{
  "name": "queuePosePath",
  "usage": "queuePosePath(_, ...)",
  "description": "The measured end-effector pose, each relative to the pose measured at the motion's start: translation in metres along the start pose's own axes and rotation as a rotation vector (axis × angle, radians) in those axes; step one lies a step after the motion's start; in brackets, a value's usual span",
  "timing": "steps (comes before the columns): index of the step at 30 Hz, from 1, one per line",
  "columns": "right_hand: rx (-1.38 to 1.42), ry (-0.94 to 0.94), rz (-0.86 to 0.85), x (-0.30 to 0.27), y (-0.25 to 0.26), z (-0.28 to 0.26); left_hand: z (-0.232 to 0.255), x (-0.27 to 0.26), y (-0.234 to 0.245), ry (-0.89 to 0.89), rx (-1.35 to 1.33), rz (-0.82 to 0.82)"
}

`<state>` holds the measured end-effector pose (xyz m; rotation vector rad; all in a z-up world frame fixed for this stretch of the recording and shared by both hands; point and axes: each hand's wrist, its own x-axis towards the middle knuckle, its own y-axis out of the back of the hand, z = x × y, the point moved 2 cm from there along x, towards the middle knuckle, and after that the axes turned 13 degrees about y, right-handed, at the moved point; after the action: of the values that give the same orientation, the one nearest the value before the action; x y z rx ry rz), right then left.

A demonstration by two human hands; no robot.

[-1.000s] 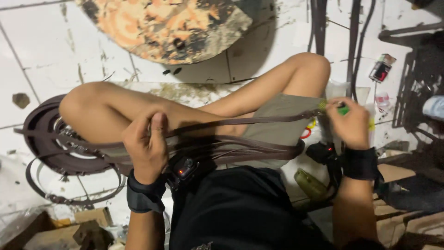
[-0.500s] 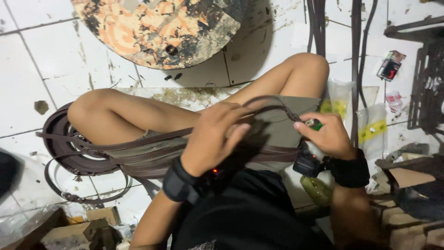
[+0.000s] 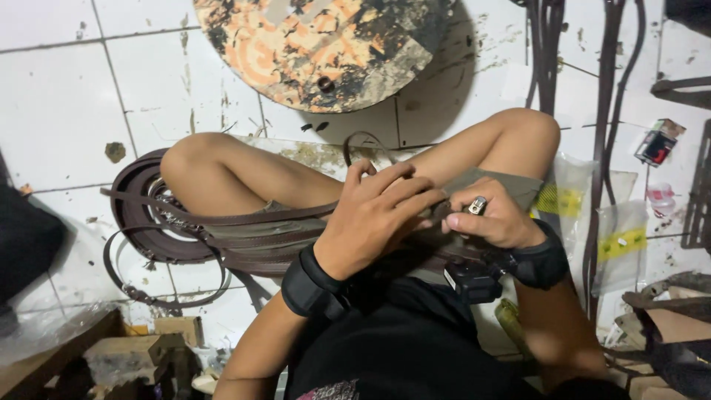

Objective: Finishing leather straps by using a lighter to burn off loose threads or seal edges near the metal hardware.

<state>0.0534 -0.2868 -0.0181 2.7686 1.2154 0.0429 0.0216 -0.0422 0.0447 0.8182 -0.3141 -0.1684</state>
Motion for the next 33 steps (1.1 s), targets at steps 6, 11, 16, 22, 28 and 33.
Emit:
queuePosePath(6, 0.291, -0.123, 0.058, -0.004, -0.013, 0.024, -0.008, -0.003, 0.0, 0.0, -0.105, -0.107)
queuePosePath(11, 0.49, -0.165, 0.232, 0.0, -0.022, 0.021, -0.014, -0.01, -0.009, 0.054, -0.223, -0.158)
queuePosePath(16, 0.447, -0.142, 0.221, 0.004, -0.021, 0.019, -0.015, -0.015, -0.011, 0.185, -0.466, -0.211)
queuePosePath(22, 0.195, -0.124, 0.151, 0.019, -0.013, -0.005, -0.01, -0.012, -0.007, 0.208, -0.475, -0.153)
queuePosePath(28, 0.101, -0.062, 0.15, 0.022, -0.013, -0.008, -0.011, -0.012, -0.01, 0.22, -0.525, -0.101)
queuePosePath(33, 0.11, -0.045, 0.226, 0.037, -0.02, -0.027, -0.017, -0.012, -0.013, 0.271, -0.532, -0.032)
